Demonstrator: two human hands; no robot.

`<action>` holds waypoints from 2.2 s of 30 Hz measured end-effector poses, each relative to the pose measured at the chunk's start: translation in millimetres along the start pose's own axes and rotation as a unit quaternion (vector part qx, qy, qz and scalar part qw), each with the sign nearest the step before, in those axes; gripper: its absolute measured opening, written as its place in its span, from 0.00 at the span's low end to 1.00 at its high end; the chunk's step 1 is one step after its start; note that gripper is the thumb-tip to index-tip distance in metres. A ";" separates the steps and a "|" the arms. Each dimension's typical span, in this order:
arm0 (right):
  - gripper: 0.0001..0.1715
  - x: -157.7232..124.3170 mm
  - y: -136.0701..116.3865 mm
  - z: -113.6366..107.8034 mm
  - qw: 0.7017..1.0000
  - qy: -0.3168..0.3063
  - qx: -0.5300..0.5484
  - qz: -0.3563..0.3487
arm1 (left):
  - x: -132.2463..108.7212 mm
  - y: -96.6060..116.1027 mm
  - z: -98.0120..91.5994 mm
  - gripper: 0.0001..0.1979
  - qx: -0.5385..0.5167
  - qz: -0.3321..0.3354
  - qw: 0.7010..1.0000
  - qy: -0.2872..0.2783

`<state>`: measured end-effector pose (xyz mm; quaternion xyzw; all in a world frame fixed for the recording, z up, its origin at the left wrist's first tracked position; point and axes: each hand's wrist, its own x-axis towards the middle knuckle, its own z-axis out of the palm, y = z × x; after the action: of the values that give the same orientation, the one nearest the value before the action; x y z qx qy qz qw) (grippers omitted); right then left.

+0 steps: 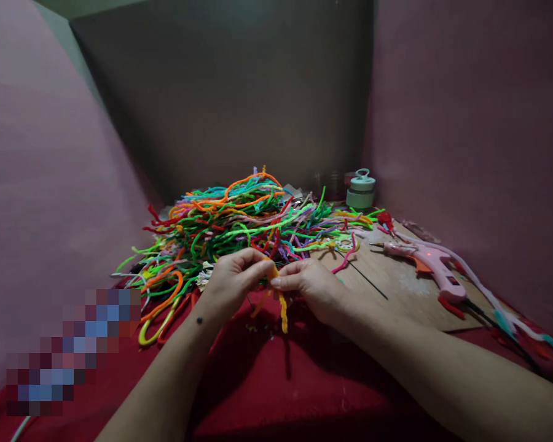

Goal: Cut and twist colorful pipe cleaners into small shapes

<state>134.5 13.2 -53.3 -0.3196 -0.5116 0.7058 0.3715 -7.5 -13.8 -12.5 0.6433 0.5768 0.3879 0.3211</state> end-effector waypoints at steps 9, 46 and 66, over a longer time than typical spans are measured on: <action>0.10 4.4 -2.7 -4.9 0.997 0.066 0.017 -0.047 | -1.1 -5.7 -2.9 0.12 0.094 -0.006 0.990 -0.106; 0.10 2.6 -4.0 -4.0 0.996 0.071 0.019 -0.055 | -1.5 -10.4 8.5 0.10 0.244 0.211 0.946 0.018; 0.11 0.9 -4.6 -3.5 0.996 0.078 0.005 -0.052 | -3.6 -12.0 7.5 0.06 0.285 0.289 0.912 0.054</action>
<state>137.9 16.5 -49.9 -0.3448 -0.4933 0.6609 0.4484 -7.0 -15.6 -27.0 0.8243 0.4679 0.3170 -0.0335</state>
